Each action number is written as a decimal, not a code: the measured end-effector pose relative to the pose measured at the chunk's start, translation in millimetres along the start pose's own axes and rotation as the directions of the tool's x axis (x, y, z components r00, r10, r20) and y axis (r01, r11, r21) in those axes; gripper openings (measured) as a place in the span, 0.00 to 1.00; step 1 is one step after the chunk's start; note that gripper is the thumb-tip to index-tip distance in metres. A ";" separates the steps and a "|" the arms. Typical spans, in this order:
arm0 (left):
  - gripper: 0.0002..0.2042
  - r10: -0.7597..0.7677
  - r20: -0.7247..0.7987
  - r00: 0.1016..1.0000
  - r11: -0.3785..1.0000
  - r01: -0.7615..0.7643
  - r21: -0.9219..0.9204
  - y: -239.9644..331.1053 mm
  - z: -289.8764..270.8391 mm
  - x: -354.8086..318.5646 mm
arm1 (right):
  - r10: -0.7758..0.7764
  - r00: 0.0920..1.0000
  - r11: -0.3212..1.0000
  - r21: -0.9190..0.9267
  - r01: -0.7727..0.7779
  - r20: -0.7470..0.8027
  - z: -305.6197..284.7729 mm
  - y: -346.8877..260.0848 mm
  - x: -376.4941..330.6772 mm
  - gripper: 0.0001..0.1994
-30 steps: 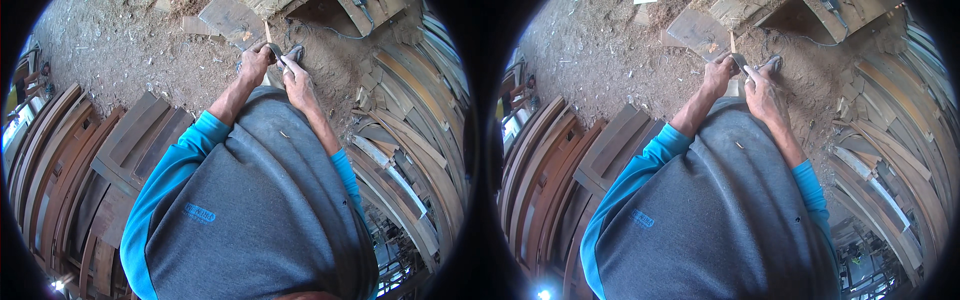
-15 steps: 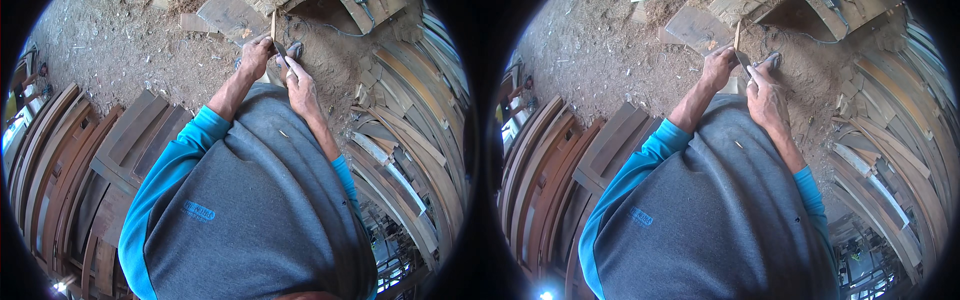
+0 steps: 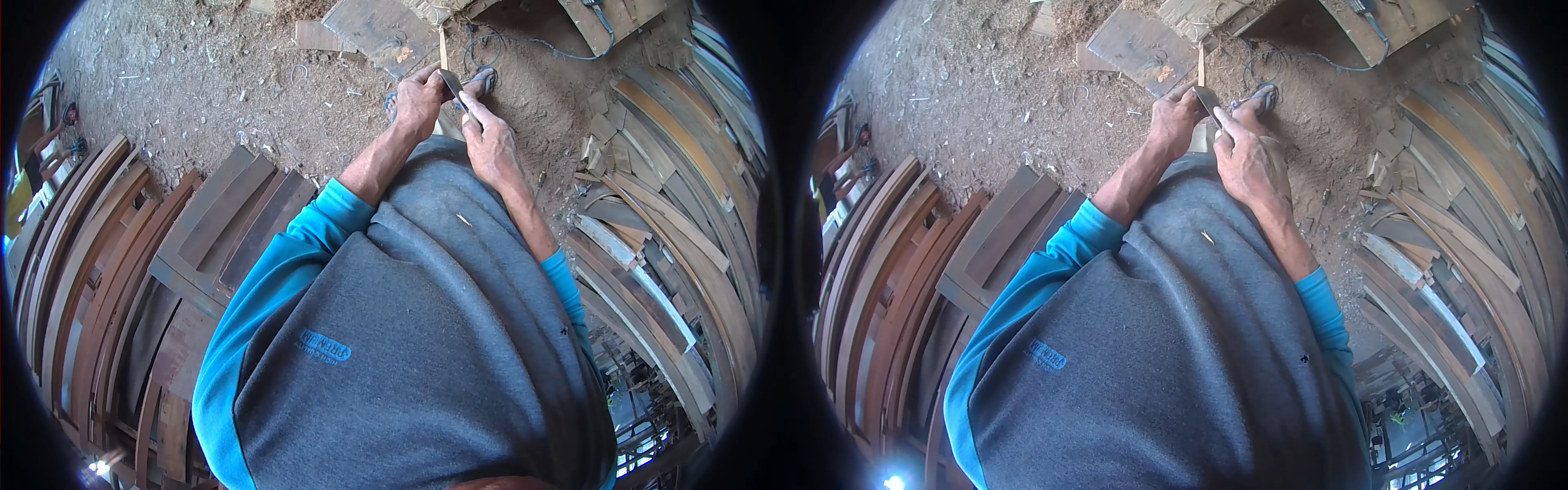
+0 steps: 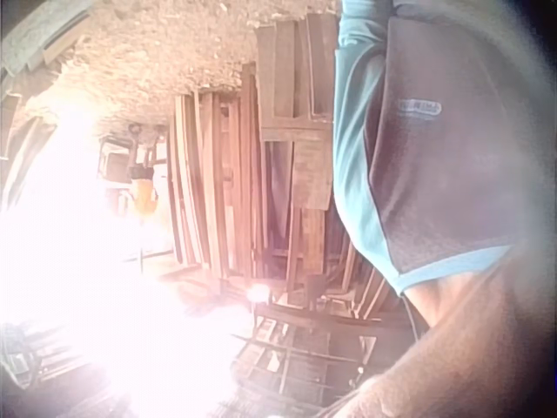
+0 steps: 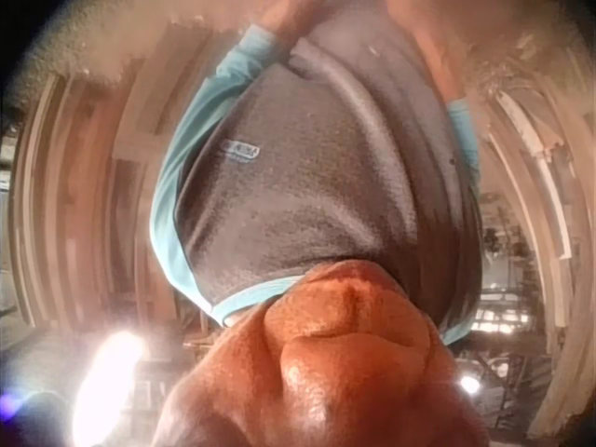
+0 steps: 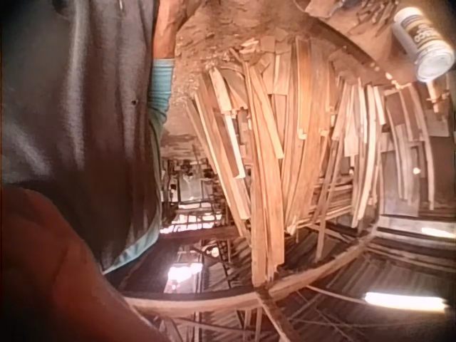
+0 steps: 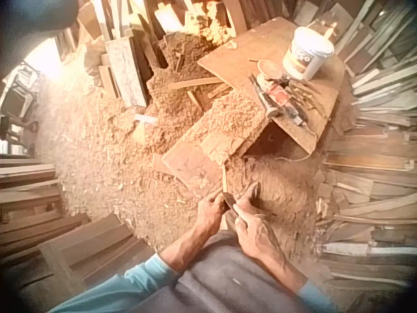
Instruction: The person whittles a small wooden stick using a small knife, rotating the stick between their fingers to shave off layers of wood.
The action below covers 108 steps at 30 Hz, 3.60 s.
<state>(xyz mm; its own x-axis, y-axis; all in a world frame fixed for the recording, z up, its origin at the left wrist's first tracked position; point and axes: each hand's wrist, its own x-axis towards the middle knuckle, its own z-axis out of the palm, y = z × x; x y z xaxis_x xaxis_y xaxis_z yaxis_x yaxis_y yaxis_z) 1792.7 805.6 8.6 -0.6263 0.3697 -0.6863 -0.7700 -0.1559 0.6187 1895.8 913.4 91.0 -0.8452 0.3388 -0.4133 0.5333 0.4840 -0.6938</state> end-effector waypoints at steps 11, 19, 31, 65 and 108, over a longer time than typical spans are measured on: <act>0.16 0.025 0.002 1.000 1.000 -0.025 0.018 -9.9 1.0 11.8 | 0.132 0.988 0.991 -0.043 -0.129 0.082 1.1 14.7 35.5 0.22; 0.14 0.040 -0.023 0.999 0.998 -0.039 0.054 -0.2 7.3 10.8 | 0.124 0.990 0.992 -0.005 -0.124 0.063 -2.3 -0.5 39.6 0.22; 0.16 0.000 -0.004 1.000 0.995 0.000 0.104 -3.3 4.9 13.8 | 0.135 0.989 0.989 0.057 -0.138 0.061 -3.9 4.3 68.1 0.22; 0.17 0.422 0.011 0.906 0.671 -0.321 0.668 -17.7 -5.7 26.5 | 0.084 0.992 0.994 0.063 -0.090 0.091 1.9 3.7 51.0 0.23; 0.28 0.235 0.138 0.962 0.775 -0.271 0.570 2.8 -16.4 9.8 | 0.113 0.985 0.993 0.031 -0.118 0.130 13.8 2.6 73.4 0.23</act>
<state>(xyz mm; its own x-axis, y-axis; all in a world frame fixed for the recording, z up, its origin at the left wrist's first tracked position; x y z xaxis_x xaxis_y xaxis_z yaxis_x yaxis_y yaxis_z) 1782.4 793.8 -2.7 -0.7670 0.4452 -0.4620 -0.3576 0.3012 0.8839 1834.8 928.4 50.7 -0.7767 0.2836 -0.5625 0.6281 0.4155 -0.6579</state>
